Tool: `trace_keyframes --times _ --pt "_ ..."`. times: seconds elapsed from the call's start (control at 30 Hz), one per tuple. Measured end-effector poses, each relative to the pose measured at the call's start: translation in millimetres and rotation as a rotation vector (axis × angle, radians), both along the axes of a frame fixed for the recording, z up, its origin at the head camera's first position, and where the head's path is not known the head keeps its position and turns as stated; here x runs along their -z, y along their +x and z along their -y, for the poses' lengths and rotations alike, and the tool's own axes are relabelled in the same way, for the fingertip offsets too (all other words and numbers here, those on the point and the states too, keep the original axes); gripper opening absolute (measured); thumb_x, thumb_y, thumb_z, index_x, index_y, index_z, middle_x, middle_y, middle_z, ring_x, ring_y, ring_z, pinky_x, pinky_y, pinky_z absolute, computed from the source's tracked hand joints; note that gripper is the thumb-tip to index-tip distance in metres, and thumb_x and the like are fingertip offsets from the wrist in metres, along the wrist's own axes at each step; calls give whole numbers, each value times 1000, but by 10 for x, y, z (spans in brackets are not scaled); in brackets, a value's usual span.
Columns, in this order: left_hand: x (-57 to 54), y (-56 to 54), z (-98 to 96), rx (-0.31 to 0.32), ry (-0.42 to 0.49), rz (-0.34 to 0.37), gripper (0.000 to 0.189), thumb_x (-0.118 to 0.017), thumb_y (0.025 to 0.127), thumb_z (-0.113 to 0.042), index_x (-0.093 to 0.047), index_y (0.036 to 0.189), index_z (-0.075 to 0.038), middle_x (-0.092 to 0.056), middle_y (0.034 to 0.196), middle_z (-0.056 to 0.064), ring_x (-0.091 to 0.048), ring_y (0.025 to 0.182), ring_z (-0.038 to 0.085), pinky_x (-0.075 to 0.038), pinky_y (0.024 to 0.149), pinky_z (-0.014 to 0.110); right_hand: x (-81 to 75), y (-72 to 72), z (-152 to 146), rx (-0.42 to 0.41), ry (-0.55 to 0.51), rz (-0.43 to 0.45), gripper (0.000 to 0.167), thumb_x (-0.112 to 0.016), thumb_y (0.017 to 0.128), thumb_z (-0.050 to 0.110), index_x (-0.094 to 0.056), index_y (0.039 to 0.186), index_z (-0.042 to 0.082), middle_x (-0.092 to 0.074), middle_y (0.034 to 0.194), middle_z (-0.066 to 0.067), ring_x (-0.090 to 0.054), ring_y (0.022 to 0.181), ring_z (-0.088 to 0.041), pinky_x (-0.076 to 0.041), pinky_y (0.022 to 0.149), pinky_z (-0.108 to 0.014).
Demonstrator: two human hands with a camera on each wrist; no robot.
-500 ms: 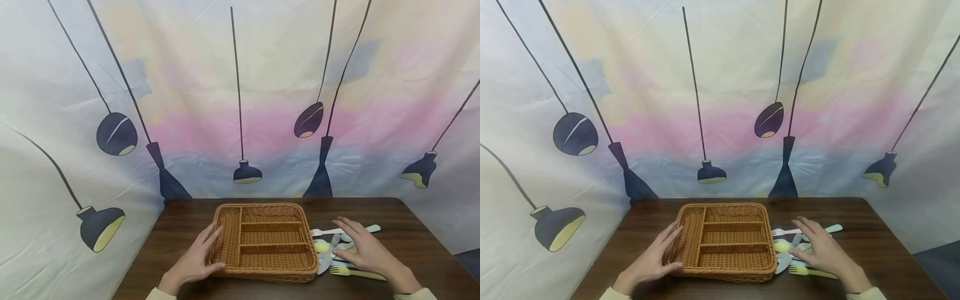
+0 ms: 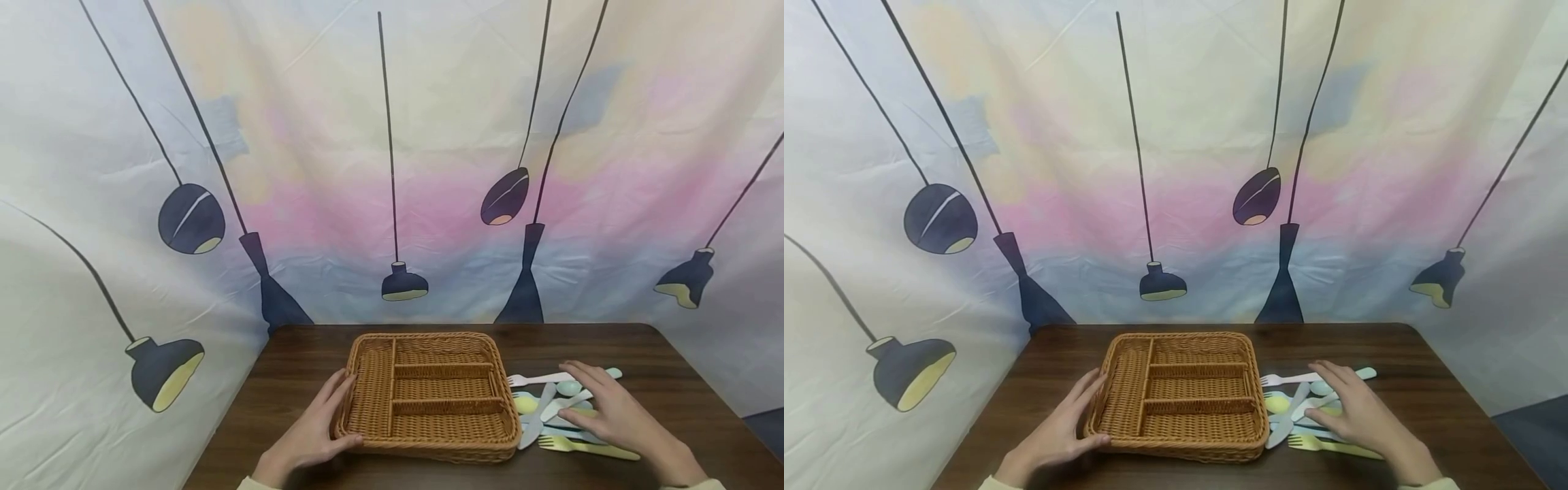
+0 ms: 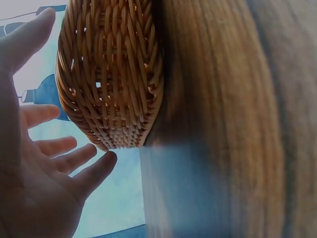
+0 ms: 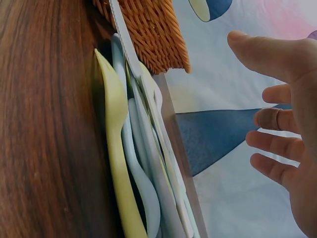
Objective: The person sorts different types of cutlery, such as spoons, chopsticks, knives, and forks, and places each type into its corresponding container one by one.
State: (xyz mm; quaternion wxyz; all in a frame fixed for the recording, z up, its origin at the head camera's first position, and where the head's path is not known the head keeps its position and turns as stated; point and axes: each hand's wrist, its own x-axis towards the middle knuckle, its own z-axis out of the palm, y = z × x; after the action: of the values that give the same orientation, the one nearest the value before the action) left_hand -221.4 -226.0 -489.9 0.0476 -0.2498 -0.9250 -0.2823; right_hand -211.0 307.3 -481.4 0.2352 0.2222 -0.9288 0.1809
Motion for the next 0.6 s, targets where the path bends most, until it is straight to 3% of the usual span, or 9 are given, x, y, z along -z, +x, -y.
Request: trace_keyframes --times 0.1,0.37,0.6 --pt "23 9 22 -10 2 13 97 -75 79 -56 -23 156 -30 -18 162 12 -29 143 37 -42 100 60 17 8 -25 7 -1 -6 76 -85 72 41 -57 133 5 -59 126 -21 -57 110 -38 -53 73 -52" --pt "72 16 59 -38 13 75 97 -74 79 -57 -27 156 -20 -17 161 12 -30 141 41 -42 99 63 37 50 -91 6 -25 26 73 -86 72 36 -58 131 5 -59 125 -22 -55 111 -43 -48 79 -64" --pt "88 29 57 -79 13 153 103 -72 81 -58 -22 156 -10 -19 159 20 -33 138 47 -41 97 65 106 49 -117 13 8 -9 69 -87 70 37 -62 126 7 -64 118 -12 -59 103 -32 -54 74 -52"
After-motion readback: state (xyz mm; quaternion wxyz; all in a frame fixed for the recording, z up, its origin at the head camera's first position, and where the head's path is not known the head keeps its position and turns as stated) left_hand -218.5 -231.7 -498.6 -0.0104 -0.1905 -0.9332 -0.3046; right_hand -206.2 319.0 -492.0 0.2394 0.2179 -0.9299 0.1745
